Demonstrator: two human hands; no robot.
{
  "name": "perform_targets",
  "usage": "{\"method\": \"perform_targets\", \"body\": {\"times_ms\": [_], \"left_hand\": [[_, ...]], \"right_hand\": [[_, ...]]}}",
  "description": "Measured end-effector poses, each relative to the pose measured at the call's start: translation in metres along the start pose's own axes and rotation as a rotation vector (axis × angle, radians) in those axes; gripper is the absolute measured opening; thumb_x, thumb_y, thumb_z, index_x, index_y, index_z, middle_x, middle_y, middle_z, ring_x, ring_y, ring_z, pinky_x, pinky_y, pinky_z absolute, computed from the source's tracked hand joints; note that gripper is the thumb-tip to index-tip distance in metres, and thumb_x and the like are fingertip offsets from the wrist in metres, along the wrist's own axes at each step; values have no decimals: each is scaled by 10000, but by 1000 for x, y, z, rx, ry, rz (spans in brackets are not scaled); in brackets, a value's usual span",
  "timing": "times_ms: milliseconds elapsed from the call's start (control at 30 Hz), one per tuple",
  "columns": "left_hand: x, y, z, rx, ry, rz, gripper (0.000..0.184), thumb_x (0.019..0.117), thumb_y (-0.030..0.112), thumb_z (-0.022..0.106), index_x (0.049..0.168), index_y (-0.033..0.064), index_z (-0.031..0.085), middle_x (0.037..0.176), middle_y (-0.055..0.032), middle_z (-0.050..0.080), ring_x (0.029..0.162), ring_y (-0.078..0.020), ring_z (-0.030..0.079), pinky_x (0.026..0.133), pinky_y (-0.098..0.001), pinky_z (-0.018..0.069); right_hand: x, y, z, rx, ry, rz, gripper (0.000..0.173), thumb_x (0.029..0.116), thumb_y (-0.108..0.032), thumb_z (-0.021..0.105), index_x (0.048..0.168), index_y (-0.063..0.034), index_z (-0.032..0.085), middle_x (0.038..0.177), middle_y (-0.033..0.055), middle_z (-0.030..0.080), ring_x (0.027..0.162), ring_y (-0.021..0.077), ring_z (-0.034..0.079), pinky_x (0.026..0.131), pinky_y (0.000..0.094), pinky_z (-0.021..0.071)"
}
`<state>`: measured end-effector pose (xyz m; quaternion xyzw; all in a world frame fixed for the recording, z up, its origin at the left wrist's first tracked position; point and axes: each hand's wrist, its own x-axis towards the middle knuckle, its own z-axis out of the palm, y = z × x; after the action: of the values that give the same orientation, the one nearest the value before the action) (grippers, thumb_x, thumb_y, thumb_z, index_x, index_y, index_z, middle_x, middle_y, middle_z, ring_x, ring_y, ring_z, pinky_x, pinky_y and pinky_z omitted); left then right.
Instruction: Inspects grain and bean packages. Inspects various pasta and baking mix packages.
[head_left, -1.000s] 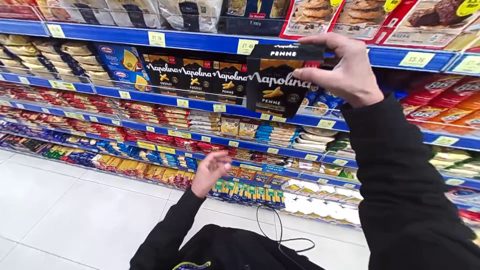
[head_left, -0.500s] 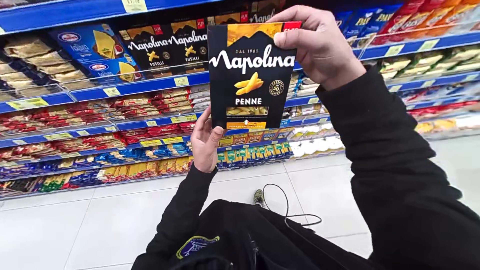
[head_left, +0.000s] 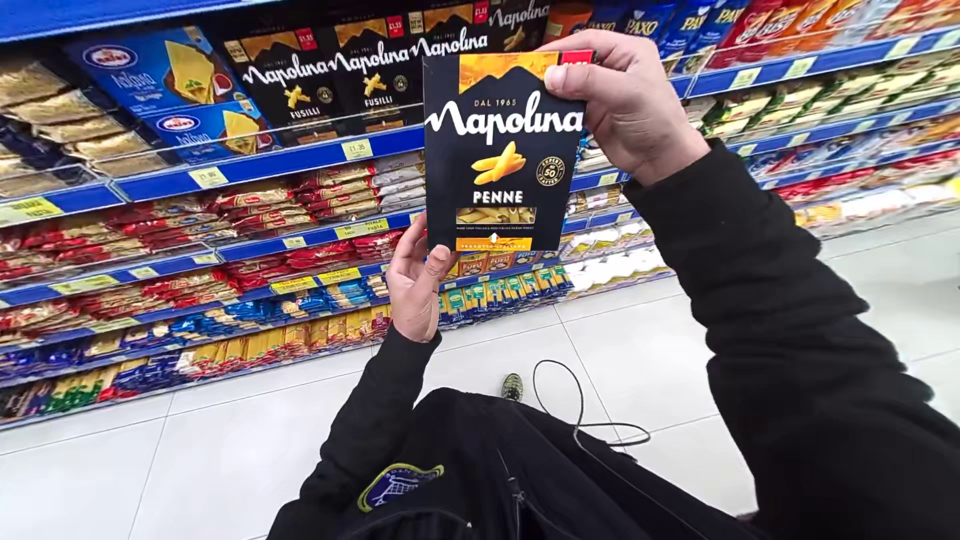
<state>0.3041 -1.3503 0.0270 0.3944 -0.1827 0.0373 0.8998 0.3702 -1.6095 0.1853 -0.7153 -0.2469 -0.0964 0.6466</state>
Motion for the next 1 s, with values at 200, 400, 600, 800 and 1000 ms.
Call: {"method": "perform_targets", "body": {"times_ms": [200, 400, 600, 800, 1000], "left_hand": [[-4, 2, 4, 17, -5, 1, 595, 959, 115, 703, 1482, -29, 458, 1353, -243, 597, 1158, -349, 665, 1032, -490, 552], [-5, 1, 5, 10, 4, -5, 601, 950, 98, 710, 1484, -20, 461, 1360, -237, 593, 1157, -340, 664, 1023, -479, 557], [-7, -1, 4, 27, 14, -17, 602, 945, 91, 715, 1478, -29, 462, 1351, -245, 596, 1157, -343, 666, 1031, -478, 553], [-8, -2, 2, 33, 19, -27, 621, 937, 98, 727, 1483, -22, 456, 1373, -232, 587, 1176, -335, 658, 1035, -479, 550], [-7, -4, 0, 33, 12, -30, 595, 948, 80, 707, 1477, -31, 456, 1360, -233, 592, 1170, -335, 658, 1032, -472, 551]], "right_hand": [[1, -5, -2, -34, 12, -5, 224, 1001, -219, 622, 1158, -70, 681, 1015, 34, 734, 912, 149, 726, 818, 339, 635], [3, -1, -5, 9, -3, -2, 186, 995, -172, 626, 1129, -53, 676, 1026, 60, 734, 925, 164, 730, 835, 346, 637], [3, 6, -8, 2, -29, -13, 204, 1001, -189, 613, 1137, -52, 680, 1034, 55, 733, 943, 161, 724, 856, 354, 629], [3, 11, -9, 30, -34, -8, 185, 995, -161, 625, 1130, -48, 681, 1034, 62, 734, 944, 165, 728, 857, 348, 633], [3, 15, -10, 35, -23, 7, 187, 993, -162, 630, 1129, -46, 683, 1045, 62, 730, 956, 163, 723, 875, 351, 627]]}}
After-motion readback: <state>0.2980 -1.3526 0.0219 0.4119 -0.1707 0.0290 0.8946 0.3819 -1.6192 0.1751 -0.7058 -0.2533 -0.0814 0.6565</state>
